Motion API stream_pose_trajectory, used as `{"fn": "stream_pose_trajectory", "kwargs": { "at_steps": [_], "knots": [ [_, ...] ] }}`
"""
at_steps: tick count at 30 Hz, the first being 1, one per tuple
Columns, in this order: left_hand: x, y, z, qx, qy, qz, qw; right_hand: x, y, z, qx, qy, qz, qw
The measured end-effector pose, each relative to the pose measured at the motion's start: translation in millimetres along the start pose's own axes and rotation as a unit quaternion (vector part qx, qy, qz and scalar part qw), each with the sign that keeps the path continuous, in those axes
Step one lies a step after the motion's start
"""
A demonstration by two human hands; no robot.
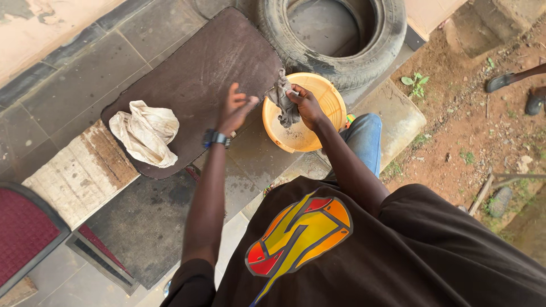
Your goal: The person washes several cleaning cloths by hand in a bucket of soapy water, then rinses and wrings them out on a flat surface.
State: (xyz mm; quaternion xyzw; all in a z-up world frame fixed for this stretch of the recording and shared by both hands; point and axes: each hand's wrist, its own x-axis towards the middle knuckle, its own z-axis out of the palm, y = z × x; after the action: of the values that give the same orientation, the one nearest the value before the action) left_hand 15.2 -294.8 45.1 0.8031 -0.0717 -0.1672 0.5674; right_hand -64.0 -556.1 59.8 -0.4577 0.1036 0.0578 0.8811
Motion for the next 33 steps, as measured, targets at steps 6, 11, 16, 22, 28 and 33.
{"fn": "stream_pose_trajectory", "kwargs": {
  "at_steps": [6,11,16,22,28,33],
  "knots": [
    [20.3,-4.0,148.1,-0.215,-0.102,0.151,0.959,-17.7,14.8,-26.2,-0.298,-0.007,-0.085,0.951],
    [10.3,-12.7,185.0,-0.023,-0.009,-0.020,0.999,-31.5,39.6,-78.0,-0.278,0.187,-0.108,0.936],
    [-17.0,20.7,196.0,0.233,0.114,0.258,0.931,-41.7,55.7,-110.3,-0.054,0.252,0.211,0.943],
    [-38.4,39.0,203.5,0.232,0.031,0.218,0.948,-26.0,92.2,-133.1,0.121,0.161,0.278,0.939],
    [-58.1,16.8,219.1,0.146,-0.052,0.195,0.969,-1.5,92.7,-152.5,0.280,0.041,0.198,0.939],
    [-56.6,35.4,217.1,0.090,-0.037,0.377,0.921,-4.8,81.8,-167.6,0.245,0.068,0.242,0.936]
  ]
}}
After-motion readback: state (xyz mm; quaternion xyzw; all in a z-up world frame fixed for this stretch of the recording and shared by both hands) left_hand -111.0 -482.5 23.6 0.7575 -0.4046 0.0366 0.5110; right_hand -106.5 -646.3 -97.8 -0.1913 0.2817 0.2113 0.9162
